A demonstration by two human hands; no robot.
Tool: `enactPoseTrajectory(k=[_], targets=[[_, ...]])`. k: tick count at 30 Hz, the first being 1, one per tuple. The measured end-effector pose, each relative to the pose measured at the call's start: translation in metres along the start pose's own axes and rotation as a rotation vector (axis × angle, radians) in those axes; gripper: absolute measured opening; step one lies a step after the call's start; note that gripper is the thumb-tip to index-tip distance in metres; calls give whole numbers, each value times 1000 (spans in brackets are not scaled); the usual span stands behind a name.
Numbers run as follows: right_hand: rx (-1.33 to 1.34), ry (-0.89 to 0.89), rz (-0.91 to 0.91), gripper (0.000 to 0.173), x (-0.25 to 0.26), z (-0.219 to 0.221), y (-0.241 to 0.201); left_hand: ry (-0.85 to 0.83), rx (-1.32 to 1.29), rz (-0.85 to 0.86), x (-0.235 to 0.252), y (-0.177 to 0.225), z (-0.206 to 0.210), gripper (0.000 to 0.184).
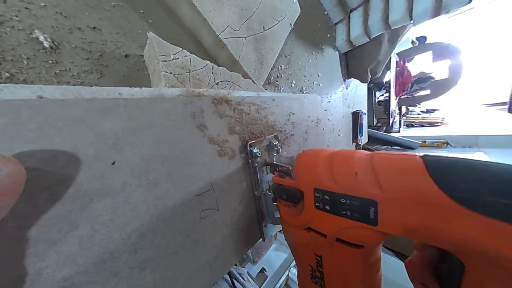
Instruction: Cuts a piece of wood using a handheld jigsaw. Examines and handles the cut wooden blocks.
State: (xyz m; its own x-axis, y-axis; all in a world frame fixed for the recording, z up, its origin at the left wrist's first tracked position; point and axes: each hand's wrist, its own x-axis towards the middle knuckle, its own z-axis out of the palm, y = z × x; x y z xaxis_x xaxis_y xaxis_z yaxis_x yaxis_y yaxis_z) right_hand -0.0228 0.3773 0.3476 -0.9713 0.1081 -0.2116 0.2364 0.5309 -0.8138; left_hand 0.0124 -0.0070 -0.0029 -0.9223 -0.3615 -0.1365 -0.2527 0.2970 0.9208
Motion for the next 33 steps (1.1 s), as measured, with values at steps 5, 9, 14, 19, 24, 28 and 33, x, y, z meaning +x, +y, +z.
enactPoseTrajectory(k=[5, 9, 14, 19, 24, 28, 33], targets=[[-9, -3, -4, 19, 6, 3, -3, -230, -277, 170, -10, 112, 25, 24], [-1, -19, -8, 19, 9, 3, -4, -143, -546, -143, -15, 222, 54, 23], [-10, 1, 6, 18, 13, 6, -8, 86, -585, -193, -9, 144, 35, 28], [-10, -6, -4, 19, 16, 5, -8, 134, -480, -209, -10, 108, 28, 20], [-31, -15, -1, 19, 19, 2, -10, 126, -433, -250, -13, 107, 28, 19], [-17, -12, -4, 20, 22, 2, -10, 119, -414, -216, -16, 107, 27, 18], [-16, -11, 2, 21, 27, 7, -13, 45, -560, -249, -10, 140, 31, 22]])
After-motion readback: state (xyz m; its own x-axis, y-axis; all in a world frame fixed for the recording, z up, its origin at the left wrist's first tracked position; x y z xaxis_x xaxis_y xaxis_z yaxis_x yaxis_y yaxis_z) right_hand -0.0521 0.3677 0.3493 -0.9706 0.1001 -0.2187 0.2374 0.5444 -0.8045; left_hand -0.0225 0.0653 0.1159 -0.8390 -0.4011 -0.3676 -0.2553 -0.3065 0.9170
